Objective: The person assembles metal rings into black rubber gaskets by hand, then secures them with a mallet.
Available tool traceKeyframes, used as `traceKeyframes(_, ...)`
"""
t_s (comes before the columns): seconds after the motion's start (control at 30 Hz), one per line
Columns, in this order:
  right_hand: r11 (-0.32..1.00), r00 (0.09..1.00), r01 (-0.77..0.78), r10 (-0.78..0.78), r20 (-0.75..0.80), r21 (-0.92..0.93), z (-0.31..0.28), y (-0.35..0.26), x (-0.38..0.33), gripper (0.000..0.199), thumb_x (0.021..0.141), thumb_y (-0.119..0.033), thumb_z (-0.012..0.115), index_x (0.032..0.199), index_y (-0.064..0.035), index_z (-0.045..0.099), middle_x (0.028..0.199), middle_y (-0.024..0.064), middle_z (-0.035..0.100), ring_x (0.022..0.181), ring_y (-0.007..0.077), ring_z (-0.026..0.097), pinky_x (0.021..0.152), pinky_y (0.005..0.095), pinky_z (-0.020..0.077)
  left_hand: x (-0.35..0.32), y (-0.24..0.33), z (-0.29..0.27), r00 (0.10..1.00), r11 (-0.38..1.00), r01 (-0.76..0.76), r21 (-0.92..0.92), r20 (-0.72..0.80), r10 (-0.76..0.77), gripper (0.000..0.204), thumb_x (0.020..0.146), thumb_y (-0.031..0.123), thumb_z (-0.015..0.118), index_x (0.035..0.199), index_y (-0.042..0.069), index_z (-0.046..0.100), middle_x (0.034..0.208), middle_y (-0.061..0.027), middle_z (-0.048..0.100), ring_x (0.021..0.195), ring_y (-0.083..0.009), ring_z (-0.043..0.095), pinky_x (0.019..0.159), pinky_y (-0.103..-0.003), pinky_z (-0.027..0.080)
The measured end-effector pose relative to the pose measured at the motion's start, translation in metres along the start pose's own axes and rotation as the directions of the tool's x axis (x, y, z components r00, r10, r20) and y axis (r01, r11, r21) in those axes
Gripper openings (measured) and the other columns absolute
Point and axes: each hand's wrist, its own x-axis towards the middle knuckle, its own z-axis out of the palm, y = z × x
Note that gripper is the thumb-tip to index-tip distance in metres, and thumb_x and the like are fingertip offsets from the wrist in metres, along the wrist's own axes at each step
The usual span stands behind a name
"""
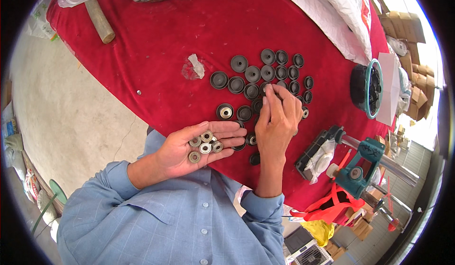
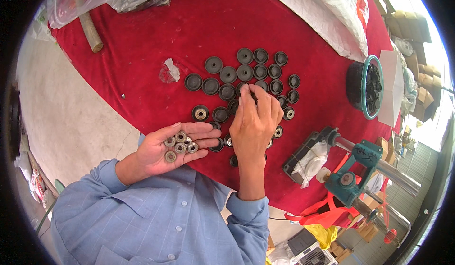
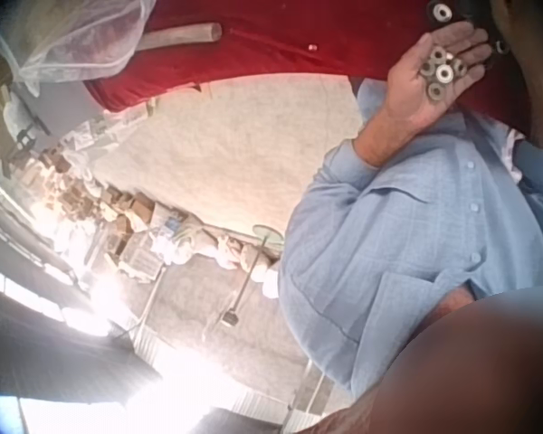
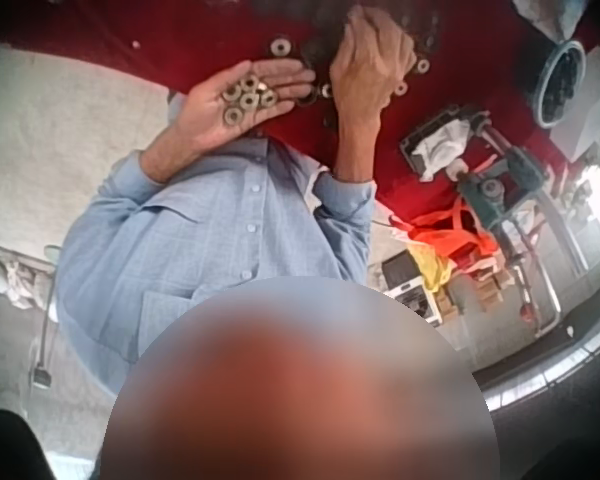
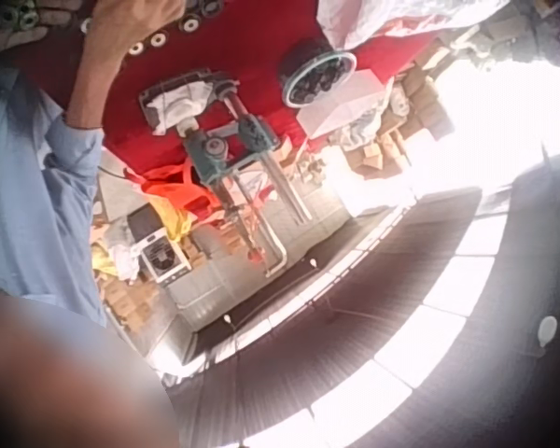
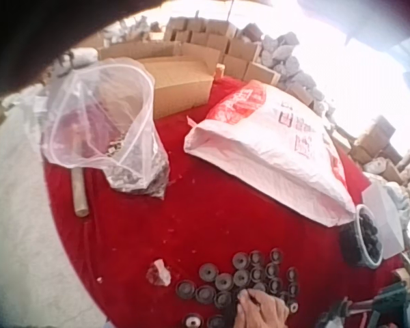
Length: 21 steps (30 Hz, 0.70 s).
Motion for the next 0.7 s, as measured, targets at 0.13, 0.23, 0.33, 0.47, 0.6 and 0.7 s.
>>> traceKeyframes(0.13, 0.991, 0.998, 0.013, -0.004, 0.063, -0.136, -0.003, -0.007, -0.011, 0.042, 0.082, 0.003, 0.071, 0.124, -0.0026, 0.076, 0.128, 0.0069, 0.069, 0.116, 0.0283, 0.062, 0.099, 0.0434, 0.0439, -0.001, 0.000, 0.001, 1.000, 1.000, -0.001, -0.008, -0.020, 0.001, 0.060, 0.117, 0.035, 0.035, 0.161, -0.006, 0.040, 0.167, -0.0217, 0.043, 0.157, -0.0354, 0.041, 0.128, -0.049, 0.037)
traceKeyframes(0.23, 0.976, 0.999, 0.029, -0.021, 0.038, -0.214, -0.002, -0.012, -0.014, 0.052, 0.077, 0.005, 0.071, 0.128, -0.0028, 0.075, 0.131, 0.0059, 0.068, 0.117, 0.0284, 0.062, 0.100, 0.0428, 0.0431, 0.000, -0.001, 0.002, 1.000, 1.000, -0.006, -0.010, -0.022, 0.006, 0.060, 0.118, 0.034, 0.034, 0.161, -0.006, 0.040, 0.167, -0.0221, 0.043, 0.157, -0.0358, 0.041, 0.128, -0.049, 0.036)
traceKeyframes(0.33, 0.977, 0.995, 0.042, -0.022, 0.097, -0.209, -0.009, -0.012, -0.008, 0.055, 0.078, 0.006, 0.071, 0.132, -0.0041, 0.073, 0.134, 0.0050, 0.067, 0.119, 0.0286, 0.061, 0.100, 0.0430, 0.0422, 0.000, -0.003, 0.000, 1.000, 1.000, -0.026, -0.016, -0.010, 0.026, 0.059, 0.118, 0.034, 0.033, 0.161, -0.006, 0.040, 0.167, -0.0229, 0.042, 0.157, -0.0363, 0.041, 0.129, -0.049, 0.036)
traceKeyframes(0.47, 0.985, 0.998, 0.005, 0.006, 0.061, -0.173, -0.005, -0.007, -0.018, 0.056, 0.079, 0.007, 0.070, 0.133, -0.0067, 0.073, 0.134, 0.0049, 0.068, 0.120, 0.0299, 0.061, 0.103, 0.0439, 0.0416, 0.002, -0.004, 0.002, 0.999, 0.999, -0.049, -0.001, -0.010, 0.049, 0.060, 0.118, 0.035, 0.032, 0.161, -0.007, 0.040, 0.168, -0.0241, 0.041, 0.156, -0.0365, 0.041, 0.129, -0.049, 0.036)
traceKeyframes(0.6, 1.000, 0.999, -0.001, 0.002, -0.037, 0.021, -0.013, -0.009, -0.018, 0.055, 0.081, 0.007, 0.069, 0.134, -0.0084, 0.072, 0.131, 0.0071, 0.069, 0.120, 0.0322, 0.062, 0.104, 0.0450, 0.0427, 0.002, -0.007, -0.001, 0.999, 0.999, -0.053, -0.008, 0.000, 0.053, 0.062, 0.118, 0.037, 0.031, 0.162, -0.007, 0.038, 0.169, -0.0243, 0.040, 0.157, -0.0366, 0.040, 0.128, -0.049, 0.037)
traceKeyframes(0.7, 0.916, 0.987, 0.060, -0.115, 0.117, 0.397, -0.032, -0.037, -0.030, 0.047, 0.085, -0.001, 0.073, 0.131, -0.0088, 0.073, 0.125, 0.0087, 0.069, 0.115, 0.0314, 0.064, 0.098, 0.0455, 0.0464, 0.004, -0.011, -0.010, 0.998, 0.998, -0.064, -0.028, -0.013, 0.063, 0.061, 0.119, 0.040, 0.032, 0.157, -0.005, 0.046, 0.161, -0.0230, 0.050, 0.151, -0.0346, 0.049, 0.125, -0.049, 0.042)
